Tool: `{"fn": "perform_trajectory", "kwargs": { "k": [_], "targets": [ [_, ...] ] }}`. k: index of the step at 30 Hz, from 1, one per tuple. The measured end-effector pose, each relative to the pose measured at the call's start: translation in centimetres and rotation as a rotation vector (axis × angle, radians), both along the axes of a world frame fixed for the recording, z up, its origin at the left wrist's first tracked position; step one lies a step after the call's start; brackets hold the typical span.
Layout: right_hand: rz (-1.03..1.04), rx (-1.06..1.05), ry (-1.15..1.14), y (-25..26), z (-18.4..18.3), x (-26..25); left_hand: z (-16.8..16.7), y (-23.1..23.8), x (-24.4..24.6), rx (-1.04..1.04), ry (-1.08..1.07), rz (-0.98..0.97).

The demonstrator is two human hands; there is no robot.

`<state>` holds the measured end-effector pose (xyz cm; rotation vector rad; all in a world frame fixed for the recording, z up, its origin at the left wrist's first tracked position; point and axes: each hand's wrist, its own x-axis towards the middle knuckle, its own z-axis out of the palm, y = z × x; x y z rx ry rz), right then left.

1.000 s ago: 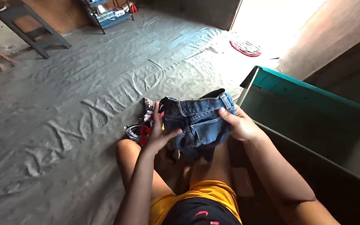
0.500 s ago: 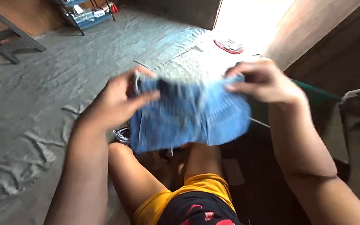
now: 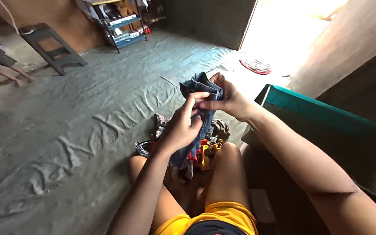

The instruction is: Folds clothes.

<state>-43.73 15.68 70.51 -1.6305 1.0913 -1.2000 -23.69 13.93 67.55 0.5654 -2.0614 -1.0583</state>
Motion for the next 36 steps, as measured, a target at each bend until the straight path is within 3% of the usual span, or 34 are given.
{"fn": "perform_trajectory", "kwargs": {
  "k": [5,10,13,17,21,25,28,30,33,36],
  "targets": [
    [0.127,-0.087,0.141,0.6,0.4,-1.0,-2.3,-1.9,4.3,-0.005,0.144,0.370],
    [0.202,-0.067,0.031,0.2,2.0,-1.1,-1.1,-2.0,4.2,0.254,0.138,0.164],
    [0.185,0.052,0.021,-1.8,1.1,-1.9,0.0,-3.5,2.5,0.197,0.100,0.269],
    [-0.074,0.337,-0.167,-3.0,-1.5,-3.0,-0.4,-5.8,-0.5,0.021,0.094,0.263],
    [-0.176,0.246,-0.349,0.0,-0.8,-4.0,0.0,-3.8,-1.7,-0.016,0.386,0.125],
    [-0.145,0.091,-0.420,2.5,0.1,-4.4,-2.0,-2.1,-1.4,0.066,0.450,0.063],
    [-0.027,-0.027,-0.348,4.5,1.8,-6.0,0.2,-0.5,-0.7,-0.054,0.405,-0.026],
    [-0.016,-0.082,-0.212,4.5,2.3,-7.4,1.5,-0.3,-0.7,-0.002,0.292,-0.012],
    [-0.226,0.071,0.078,1.5,2.0,-7.8,1.1,-3.1,-2.1,0.251,0.040,0.085],
    [-0.388,0.318,0.100,-1.9,0.4,-7.6,-2.4,-6.2,-5.0,0.302,-0.060,0.141]
  ]
}}
